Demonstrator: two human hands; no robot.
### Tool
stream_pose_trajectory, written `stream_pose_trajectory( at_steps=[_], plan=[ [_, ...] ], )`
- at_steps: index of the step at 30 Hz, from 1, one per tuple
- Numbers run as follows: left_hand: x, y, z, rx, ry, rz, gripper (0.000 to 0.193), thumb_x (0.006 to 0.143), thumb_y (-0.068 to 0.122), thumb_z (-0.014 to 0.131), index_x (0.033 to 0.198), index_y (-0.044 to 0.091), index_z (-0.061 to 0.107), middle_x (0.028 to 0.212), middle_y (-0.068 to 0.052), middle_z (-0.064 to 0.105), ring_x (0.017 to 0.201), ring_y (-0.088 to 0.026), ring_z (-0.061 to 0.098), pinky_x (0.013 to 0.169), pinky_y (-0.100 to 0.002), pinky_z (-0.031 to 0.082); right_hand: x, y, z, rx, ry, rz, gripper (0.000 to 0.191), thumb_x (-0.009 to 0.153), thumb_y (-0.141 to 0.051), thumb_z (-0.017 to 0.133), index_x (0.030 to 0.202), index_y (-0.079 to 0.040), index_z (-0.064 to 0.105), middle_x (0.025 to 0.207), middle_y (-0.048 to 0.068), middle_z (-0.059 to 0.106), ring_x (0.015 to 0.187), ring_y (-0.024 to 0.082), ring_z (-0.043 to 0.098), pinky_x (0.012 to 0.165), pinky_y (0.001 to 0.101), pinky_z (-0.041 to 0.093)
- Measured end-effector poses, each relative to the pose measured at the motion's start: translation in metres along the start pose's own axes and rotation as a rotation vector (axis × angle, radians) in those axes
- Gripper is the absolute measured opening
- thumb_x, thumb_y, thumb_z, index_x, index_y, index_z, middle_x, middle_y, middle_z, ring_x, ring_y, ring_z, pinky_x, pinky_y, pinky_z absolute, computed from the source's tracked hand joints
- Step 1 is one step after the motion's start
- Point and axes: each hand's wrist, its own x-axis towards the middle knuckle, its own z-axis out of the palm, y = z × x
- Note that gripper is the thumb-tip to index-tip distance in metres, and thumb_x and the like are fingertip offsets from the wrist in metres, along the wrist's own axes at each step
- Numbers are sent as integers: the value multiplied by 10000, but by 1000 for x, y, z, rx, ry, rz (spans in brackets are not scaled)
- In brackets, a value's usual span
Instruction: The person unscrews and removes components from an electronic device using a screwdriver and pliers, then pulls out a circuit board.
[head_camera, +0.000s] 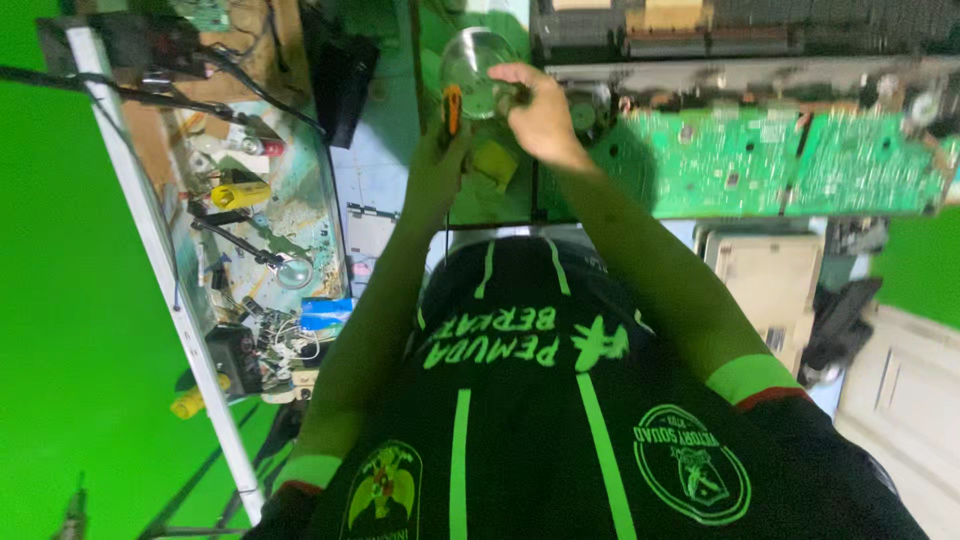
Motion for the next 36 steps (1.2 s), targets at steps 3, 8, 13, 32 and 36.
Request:
stream_pose_trajectory(
  at_steps=[3, 8, 13, 32, 36],
  plan=[
    [2, -8, 1, 82, -33, -165, 326, 1009, 370, 615, 1071, 58, 684, 733, -3, 553, 601, -109, 481, 528, -284, 366, -20, 5, -6, 241, -11, 226, 240, 1009, -20, 568, 1208, -64, 693, 1100, 61, 723, 889, 160, 705, 783, 295, 595],
    [11, -31, 13, 236, -167, 1, 310, 1010, 351, 665, 1067, 47, 693, 799, 25, 589, 706, -69, 537, 623, -258, 445, -77, 29, -35, 149, 80, 153, 123, 1053, -77, 621, 1139, -54, 706, 1043, 51, 743, 966, 118, 705, 829, 266, 606],
    [7, -58, 31, 204, -269, 85, 278, 1050, 295, 622, 1153, 55, 718, 947, 57, 688, 836, -59, 597, 732, -249, 483, -151, 72, -71, -12, 278, 165, 129, 1057, -119, 679, 1115, -24, 744, 1032, 62, 757, 960, 122, 676, 878, 265, 525],
    [-65, -93, 96, 224, 31, 57, 260, 1043, 296, 626, 1074, 60, 730, 778, 59, 575, 704, -68, 477, 635, -270, 405, -245, 128, -186, 87, 98, 250, 184, 1049, -59, 662, 1219, 12, 656, 1011, 108, 748, 895, 159, 763, 785, 301, 624],
    [-74, -103, 106, 348, 107, 92, 271, 1037, 307, 649, 1047, 39, 688, 753, 14, 554, 704, -89, 497, 636, -294, 416, -257, 140, -203, 47, 187, 157, 161, 1064, -51, 669, 1218, -13, 646, 1003, 102, 722, 867, 156, 737, 761, 305, 629]
  ],
)
